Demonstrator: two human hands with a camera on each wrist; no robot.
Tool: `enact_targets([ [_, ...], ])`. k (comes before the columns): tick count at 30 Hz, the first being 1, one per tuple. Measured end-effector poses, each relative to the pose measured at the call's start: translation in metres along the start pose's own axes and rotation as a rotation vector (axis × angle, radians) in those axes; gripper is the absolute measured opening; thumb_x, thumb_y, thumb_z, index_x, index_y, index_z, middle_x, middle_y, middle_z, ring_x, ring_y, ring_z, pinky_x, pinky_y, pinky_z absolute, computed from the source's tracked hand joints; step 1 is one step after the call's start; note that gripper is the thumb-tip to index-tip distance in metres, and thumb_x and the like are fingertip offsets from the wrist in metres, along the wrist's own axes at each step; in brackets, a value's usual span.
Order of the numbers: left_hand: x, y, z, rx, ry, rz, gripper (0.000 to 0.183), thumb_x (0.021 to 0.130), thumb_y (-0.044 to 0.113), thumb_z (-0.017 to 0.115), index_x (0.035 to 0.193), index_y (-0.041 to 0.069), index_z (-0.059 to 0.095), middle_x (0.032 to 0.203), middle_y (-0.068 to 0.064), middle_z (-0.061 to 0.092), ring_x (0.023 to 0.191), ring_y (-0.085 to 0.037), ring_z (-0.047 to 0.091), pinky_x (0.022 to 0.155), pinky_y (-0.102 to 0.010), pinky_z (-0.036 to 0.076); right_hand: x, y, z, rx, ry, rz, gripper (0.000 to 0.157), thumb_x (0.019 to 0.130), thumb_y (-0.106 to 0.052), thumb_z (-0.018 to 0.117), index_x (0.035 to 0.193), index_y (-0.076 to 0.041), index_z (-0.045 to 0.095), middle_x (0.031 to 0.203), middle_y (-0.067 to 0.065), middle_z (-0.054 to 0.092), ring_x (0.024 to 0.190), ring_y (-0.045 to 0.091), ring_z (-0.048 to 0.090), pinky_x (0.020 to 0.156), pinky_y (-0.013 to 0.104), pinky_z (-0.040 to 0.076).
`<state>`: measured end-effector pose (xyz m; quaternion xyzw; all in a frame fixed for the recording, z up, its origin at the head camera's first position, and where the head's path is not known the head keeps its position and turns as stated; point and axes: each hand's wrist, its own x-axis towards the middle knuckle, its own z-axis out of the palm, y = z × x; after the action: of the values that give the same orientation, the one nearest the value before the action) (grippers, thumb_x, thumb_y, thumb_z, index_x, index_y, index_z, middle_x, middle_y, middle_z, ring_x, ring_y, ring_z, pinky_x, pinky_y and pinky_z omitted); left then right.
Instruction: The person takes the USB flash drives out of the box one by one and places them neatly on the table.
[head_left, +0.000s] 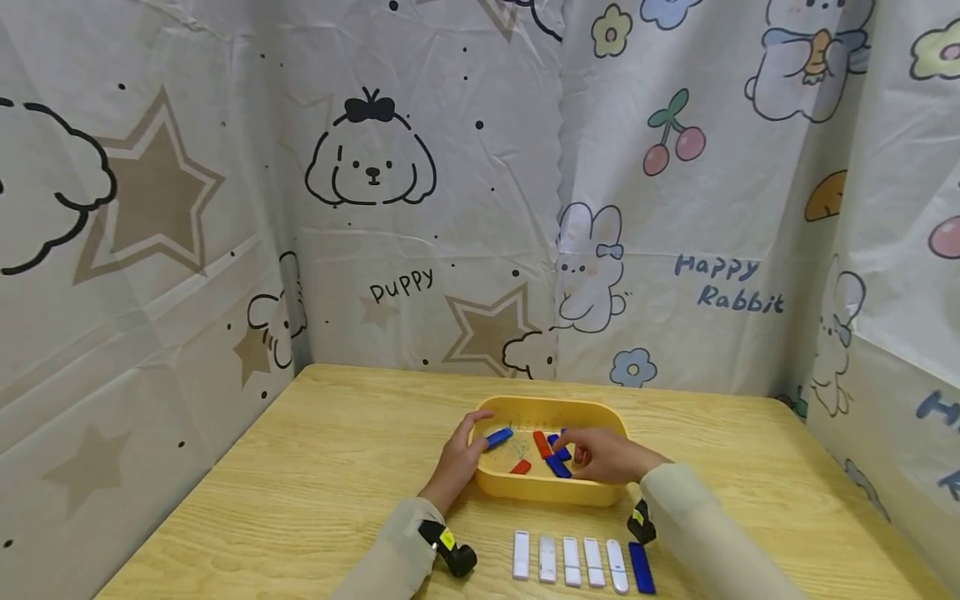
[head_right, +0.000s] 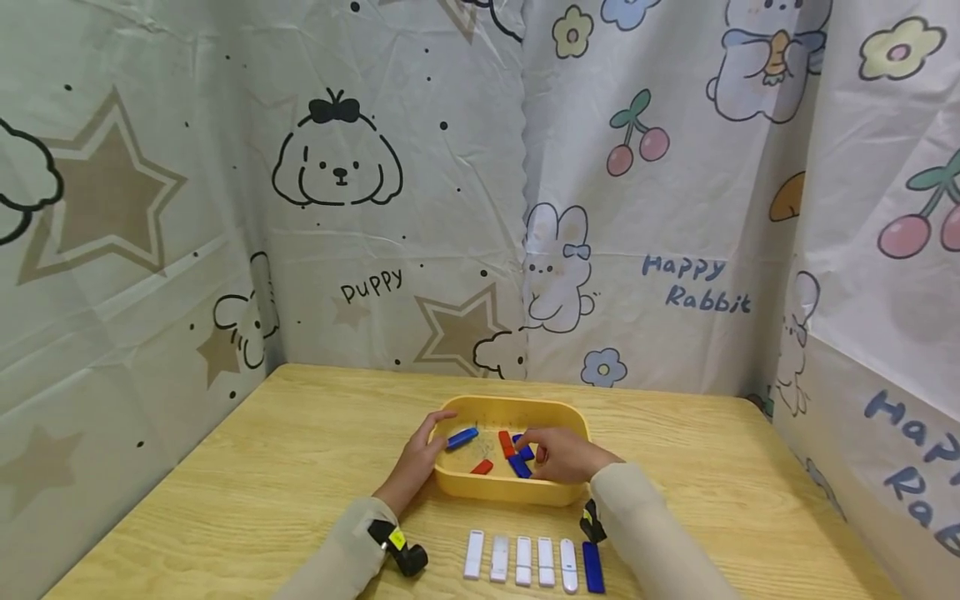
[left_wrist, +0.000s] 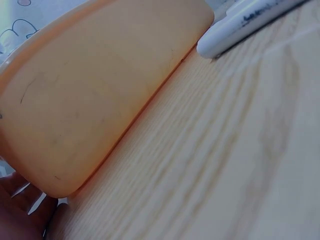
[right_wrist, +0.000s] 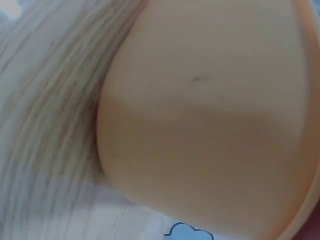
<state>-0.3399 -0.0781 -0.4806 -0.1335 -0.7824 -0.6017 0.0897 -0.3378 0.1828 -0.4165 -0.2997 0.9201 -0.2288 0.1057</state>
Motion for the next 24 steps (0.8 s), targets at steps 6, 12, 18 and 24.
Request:
enact_targets([
  [6,0.0000,-0.0010,0.0017,0.016,0.005,-0.015,0.042,0.091,0.009,0.045,0.132,0.013,0.052,0.144,-0.010,0.046,0.136,-0.031,0.035,0.110,-0.054,0.025,0.0021,0.0031,0.0018,0.003,-0.028,0.071,0.040,0.085,-0.003,0.067,0.122,-0.019,0.065,0.086,0.003,0.058,0.078,0.018,0.052,0.073,0.035,0.047],
  [12,0.0003,-0.0014,0.0014,0.027,0.007,-0.003,0.042,0.091,0.008,0.044,0.131,0.013,0.053,0.143,-0.013,0.046,0.134,-0.034,0.037,0.109,-0.055,0.027,0.0038,0.0025,0.0027,0.042,-0.068,0.113,0.045,0.087,0.002,0.062,0.125,-0.022,0.063,0.076,0.001,0.053,0.069,0.014,0.048,0.062,0.029,0.039],
  [18,0.0013,-0.0021,0.0011,0.027,0.015,-0.004,0.042,0.090,0.009,0.046,0.131,0.015,0.054,0.142,-0.011,0.047,0.135,-0.032,0.037,0.108,-0.054,0.027,0.0049,0.0003,0.0033,0.047,-0.064,0.130,0.046,0.087,0.002,0.061,0.126,-0.021,0.064,0.073,0.000,0.051,0.066,0.014,0.047,0.056,0.026,0.035],
  [24,0.0015,-0.0023,0.0021,0.017,0.002,-0.013,0.042,0.091,0.009,0.046,0.132,0.014,0.052,0.144,-0.011,0.046,0.137,-0.033,0.034,0.109,-0.055,0.026,0.0051,0.0015,0.0051,0.037,-0.057,0.174,0.042,0.086,0.000,0.064,0.121,-0.023,0.065,0.076,0.001,0.053,0.069,0.015,0.049,0.060,0.027,0.038],
])
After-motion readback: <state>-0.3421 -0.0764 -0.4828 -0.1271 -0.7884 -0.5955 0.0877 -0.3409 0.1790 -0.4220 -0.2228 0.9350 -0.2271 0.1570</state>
